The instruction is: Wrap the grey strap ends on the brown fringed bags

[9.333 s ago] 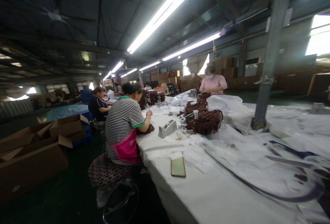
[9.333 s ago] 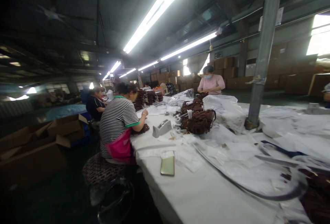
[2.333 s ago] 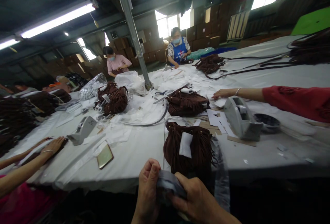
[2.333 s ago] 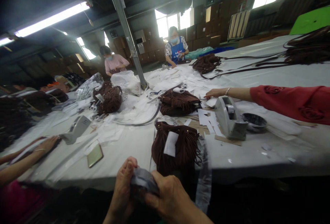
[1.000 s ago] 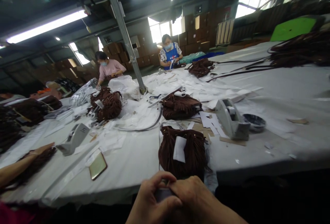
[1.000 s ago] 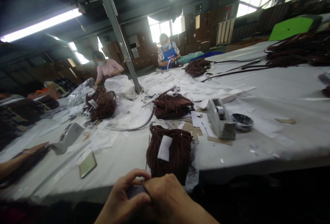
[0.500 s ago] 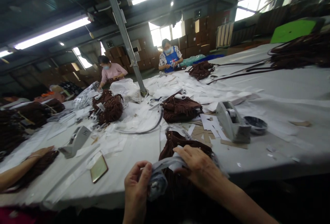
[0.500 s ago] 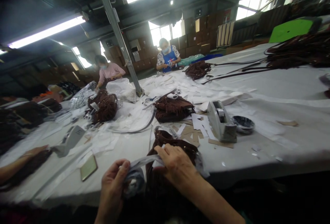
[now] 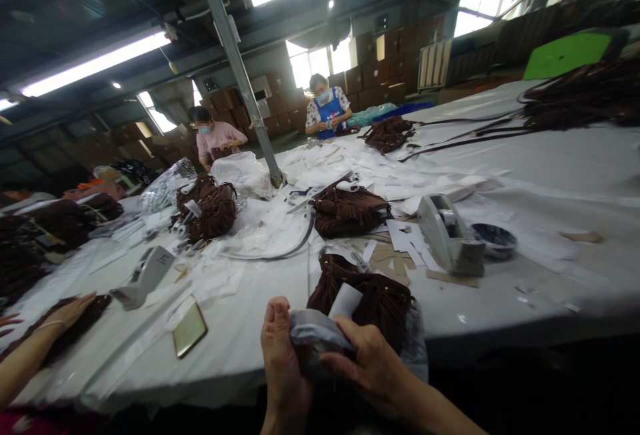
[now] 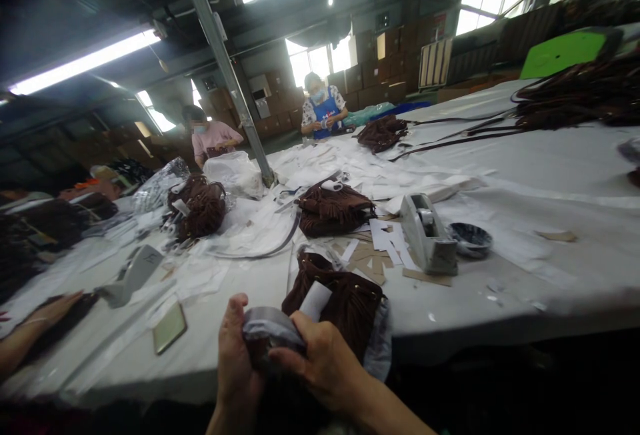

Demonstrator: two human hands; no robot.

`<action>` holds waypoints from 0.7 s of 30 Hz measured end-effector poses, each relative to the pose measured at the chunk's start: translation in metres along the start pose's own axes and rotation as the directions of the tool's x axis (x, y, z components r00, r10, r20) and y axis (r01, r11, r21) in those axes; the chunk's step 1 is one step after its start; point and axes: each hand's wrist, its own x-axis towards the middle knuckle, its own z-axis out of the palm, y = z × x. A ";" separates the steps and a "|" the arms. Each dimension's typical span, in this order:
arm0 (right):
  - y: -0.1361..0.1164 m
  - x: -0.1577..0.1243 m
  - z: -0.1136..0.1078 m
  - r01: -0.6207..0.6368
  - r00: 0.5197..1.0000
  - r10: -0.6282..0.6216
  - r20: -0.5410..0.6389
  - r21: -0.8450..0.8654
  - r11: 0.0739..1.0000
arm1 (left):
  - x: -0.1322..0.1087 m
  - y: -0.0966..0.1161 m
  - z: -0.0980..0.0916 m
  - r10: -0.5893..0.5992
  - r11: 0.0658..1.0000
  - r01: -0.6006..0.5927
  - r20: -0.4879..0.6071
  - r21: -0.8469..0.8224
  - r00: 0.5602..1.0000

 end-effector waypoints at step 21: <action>0.022 -0.013 -0.021 -0.067 0.993 0.102 0.063 -0.415 0.907 | 0.002 0.001 0.015 -0.119 0.841 -0.220 0.564 0.495 0.817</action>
